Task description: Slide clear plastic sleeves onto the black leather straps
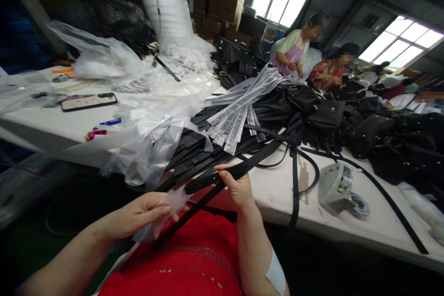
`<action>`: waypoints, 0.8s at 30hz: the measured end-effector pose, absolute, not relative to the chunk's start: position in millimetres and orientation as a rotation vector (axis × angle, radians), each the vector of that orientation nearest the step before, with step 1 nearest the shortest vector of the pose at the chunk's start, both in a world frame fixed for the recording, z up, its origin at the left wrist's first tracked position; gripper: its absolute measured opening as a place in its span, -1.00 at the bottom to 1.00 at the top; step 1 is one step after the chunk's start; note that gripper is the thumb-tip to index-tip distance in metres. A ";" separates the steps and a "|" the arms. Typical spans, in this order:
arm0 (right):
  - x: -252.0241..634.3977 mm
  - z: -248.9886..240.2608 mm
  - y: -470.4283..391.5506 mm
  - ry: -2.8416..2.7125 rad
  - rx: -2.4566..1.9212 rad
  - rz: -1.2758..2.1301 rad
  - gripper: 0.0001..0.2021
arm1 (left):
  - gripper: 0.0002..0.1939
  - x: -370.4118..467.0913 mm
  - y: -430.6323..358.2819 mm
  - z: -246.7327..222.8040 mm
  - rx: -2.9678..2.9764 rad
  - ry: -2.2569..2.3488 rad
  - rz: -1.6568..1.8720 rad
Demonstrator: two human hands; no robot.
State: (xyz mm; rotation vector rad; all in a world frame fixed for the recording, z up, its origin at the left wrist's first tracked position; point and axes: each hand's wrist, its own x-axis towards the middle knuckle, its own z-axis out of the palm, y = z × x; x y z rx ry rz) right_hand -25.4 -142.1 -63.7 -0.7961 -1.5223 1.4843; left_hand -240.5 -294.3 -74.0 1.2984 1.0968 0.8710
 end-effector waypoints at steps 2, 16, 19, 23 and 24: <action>-26.2 -61.4 -142.2 -1.535 -0.809 1.482 -0.77 | -0.57 -239.3 -291.6 -72.4 1.233 1.070 0.856; -58.5 -88.6 -163.0 -1.788 -0.798 1.747 -0.69 | -0.53 -217.5 -254.1 -103.9 1.392 1.239 0.923; -49.8 -90.1 -163.9 -1.858 -0.804 1.904 -0.63 | -0.53 -224.0 -248.3 -104.5 1.371 1.301 0.982; -31.1 -81.6 -167.5 -1.978 -0.658 2.060 -0.60 | -0.51 -248.8 -250.3 -101.2 1.290 1.379 1.065; -25.7 -77.6 -168.0 -1.963 -0.650 2.099 -0.58 | -0.50 -256.5 -254.1 -102.0 1.268 1.434 1.119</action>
